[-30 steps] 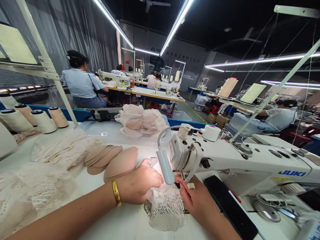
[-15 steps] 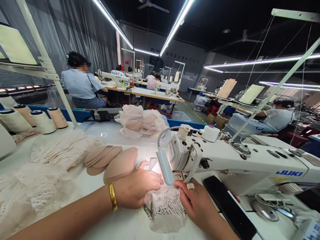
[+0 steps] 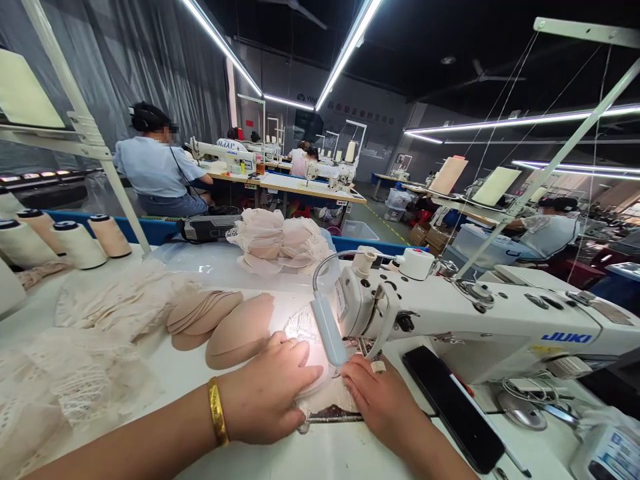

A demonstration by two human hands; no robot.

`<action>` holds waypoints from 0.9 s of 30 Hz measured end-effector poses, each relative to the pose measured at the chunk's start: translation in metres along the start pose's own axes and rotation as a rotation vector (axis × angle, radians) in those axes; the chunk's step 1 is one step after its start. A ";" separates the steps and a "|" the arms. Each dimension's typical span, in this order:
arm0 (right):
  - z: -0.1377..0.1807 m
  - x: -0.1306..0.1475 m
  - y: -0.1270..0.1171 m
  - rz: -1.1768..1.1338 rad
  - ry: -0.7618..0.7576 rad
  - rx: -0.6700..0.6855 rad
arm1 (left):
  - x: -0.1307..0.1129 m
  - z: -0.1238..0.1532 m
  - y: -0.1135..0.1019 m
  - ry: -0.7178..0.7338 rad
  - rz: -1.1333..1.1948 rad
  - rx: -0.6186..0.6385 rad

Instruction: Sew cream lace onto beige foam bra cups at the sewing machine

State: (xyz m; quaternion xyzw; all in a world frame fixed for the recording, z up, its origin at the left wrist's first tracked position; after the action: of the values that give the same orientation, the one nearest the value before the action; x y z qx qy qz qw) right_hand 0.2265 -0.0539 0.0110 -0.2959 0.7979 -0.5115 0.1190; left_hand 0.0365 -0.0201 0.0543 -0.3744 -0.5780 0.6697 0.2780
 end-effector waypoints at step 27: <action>-0.001 -0.017 -0.056 -0.594 0.023 0.260 | 0.006 -0.011 0.011 0.302 0.021 -0.164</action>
State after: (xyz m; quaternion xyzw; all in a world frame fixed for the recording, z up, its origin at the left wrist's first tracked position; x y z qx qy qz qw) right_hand 0.2594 -0.0597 0.0591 -0.4925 0.6057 -0.6249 -0.0076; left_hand 0.0429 -0.0109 0.0417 -0.4983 -0.5784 0.5591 0.3232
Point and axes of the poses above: each hand's wrist, its own z-axis away from the middle knuckle, its own y-axis out of the palm, x = y × z, the point moved 5 cm from there along -z, towards the middle knuckle, and after that the axes turned 1 degree about z, right-handed, at the moved point
